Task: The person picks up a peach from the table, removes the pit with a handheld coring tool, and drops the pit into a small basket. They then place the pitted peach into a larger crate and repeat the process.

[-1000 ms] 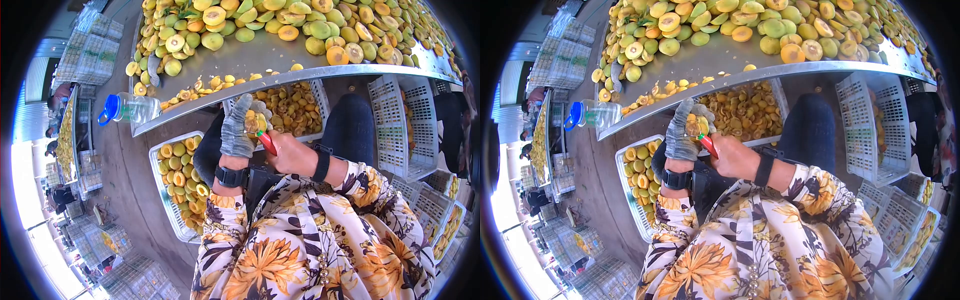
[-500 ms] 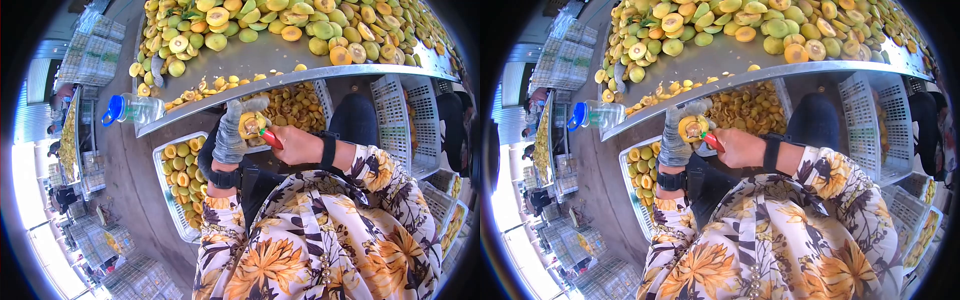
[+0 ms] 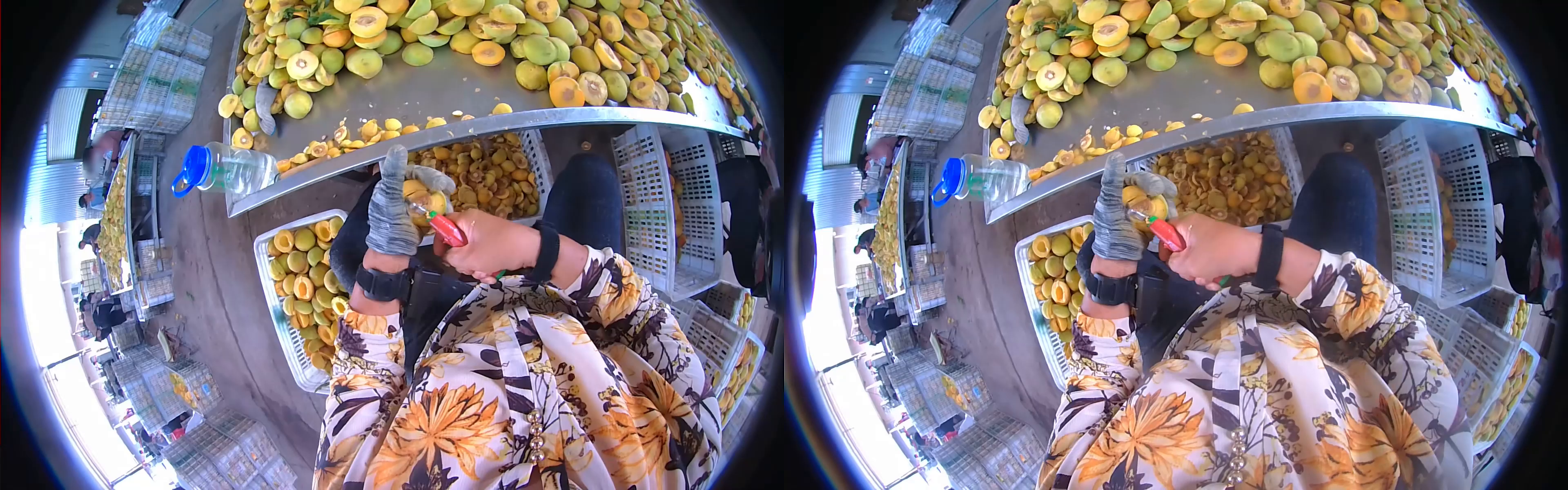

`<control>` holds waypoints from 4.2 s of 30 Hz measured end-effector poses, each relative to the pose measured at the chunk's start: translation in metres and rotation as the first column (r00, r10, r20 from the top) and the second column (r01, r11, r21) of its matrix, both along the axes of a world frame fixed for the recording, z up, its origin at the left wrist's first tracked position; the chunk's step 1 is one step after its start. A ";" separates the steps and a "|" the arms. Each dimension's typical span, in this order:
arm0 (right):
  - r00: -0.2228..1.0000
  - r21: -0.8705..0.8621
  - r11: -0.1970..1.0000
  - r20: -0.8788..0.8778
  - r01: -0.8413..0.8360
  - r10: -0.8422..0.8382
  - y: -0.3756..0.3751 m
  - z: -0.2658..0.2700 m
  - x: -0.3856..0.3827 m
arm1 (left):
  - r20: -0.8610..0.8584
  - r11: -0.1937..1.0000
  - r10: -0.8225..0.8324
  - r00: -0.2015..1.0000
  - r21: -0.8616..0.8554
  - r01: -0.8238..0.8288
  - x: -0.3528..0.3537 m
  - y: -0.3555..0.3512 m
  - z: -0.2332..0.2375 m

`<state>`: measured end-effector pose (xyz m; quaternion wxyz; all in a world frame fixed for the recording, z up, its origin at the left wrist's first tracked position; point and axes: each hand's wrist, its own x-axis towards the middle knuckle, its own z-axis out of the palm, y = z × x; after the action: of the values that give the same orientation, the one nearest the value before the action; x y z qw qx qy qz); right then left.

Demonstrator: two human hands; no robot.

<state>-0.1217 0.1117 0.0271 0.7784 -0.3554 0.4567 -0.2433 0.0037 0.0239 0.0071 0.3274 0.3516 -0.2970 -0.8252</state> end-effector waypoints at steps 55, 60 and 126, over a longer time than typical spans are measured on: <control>0.474 -0.576 0.398 -0.020 0.714 -0.880 0.031 -0.015 -0.126 | 0.586 -0.110 0.338 0.736 -0.752 0.650 -0.147 -0.011 0.023; 0.508 -0.524 0.387 0.104 0.759 -0.855 0.017 -0.033 -0.091 | 0.634 -0.181 0.422 0.648 -0.641 0.746 -0.099 0.028 0.013; 0.935 0.191 0.977 0.321 0.095 -0.153 0.037 -0.016 -0.028 | -0.161 0.996 -0.015 0.987 -0.084 0.001 -0.040 0.029 -0.018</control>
<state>-0.1494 0.1489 0.0110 0.8554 -0.2108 0.3590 -0.3083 -0.0366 0.0527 -0.0106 0.3616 0.2683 -0.3050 -0.8392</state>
